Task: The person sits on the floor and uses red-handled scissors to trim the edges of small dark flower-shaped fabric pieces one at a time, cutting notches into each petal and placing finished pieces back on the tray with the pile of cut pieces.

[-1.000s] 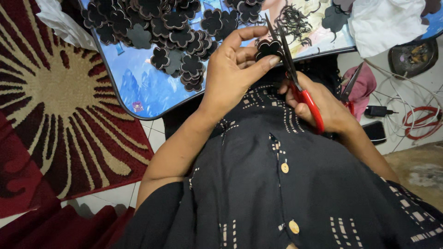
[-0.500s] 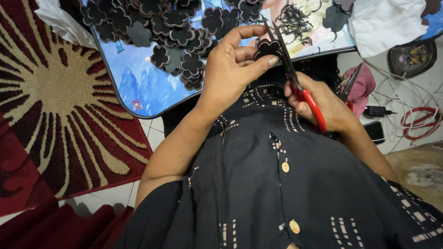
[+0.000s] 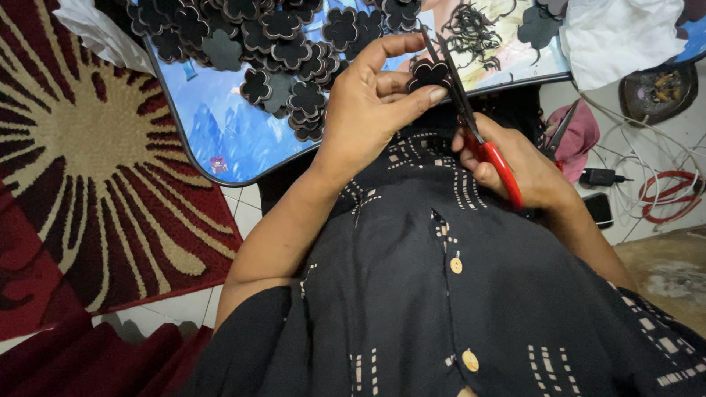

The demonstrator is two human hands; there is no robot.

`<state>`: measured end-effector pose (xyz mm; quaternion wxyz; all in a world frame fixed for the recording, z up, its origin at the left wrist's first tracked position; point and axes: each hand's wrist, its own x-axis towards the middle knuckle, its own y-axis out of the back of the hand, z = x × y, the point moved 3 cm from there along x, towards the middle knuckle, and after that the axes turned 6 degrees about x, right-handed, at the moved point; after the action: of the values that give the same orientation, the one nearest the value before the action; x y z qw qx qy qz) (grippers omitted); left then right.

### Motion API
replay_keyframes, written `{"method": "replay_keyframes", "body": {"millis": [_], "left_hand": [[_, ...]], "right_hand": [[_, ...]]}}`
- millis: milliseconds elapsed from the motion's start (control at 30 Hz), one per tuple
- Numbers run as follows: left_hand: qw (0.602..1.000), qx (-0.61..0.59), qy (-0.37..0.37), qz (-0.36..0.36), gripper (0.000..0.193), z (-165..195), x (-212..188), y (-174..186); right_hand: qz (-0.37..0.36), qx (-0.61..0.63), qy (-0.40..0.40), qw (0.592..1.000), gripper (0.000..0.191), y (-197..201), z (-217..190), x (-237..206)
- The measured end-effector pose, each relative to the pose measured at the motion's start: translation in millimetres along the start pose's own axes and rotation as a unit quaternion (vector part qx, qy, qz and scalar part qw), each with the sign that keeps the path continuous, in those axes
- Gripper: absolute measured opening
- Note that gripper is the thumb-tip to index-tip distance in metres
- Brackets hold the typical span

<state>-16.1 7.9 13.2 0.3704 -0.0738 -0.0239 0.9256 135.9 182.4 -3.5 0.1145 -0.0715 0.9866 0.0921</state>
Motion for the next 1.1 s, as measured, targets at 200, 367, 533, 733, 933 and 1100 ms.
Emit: {"method": "replay_keyframes", "body": {"millis": [200,367,533,733,933,1100], "left_hand": [[1.0,-0.002,0.001,-0.004,0.058,-1.1,0.3,0.6],[1.0,-0.018,-0.001,-0.007,0.059,-1.5,0.7,0.4],[1.0,-0.008,0.005,-0.003,0.06,0.1,0.2,1.9],[1.0,-0.008,0.007,0.0,0.06,0.9,0.2,2.8],[1.0,-0.007,0.007,0.003,0.058,-0.5,0.2,4.2],[1.0,0.002,0.002,0.01,0.055,-3.0,-0.1,5.9]], "right_hand": [[0.008,0.01,0.017,1.0,0.074,0.9,2.1,-1.2],[0.011,0.024,0.002,1.0,0.072,0.8,5.5,-2.3],[0.015,0.018,-0.003,1.0,0.072,1.1,6.5,-2.6],[0.02,0.0,0.001,1.0,0.072,1.1,6.1,-3.0],[0.019,0.012,0.009,1.0,0.074,2.0,6.3,-2.7],[0.02,0.017,-0.004,1.0,0.075,1.9,7.5,-3.2]]}}
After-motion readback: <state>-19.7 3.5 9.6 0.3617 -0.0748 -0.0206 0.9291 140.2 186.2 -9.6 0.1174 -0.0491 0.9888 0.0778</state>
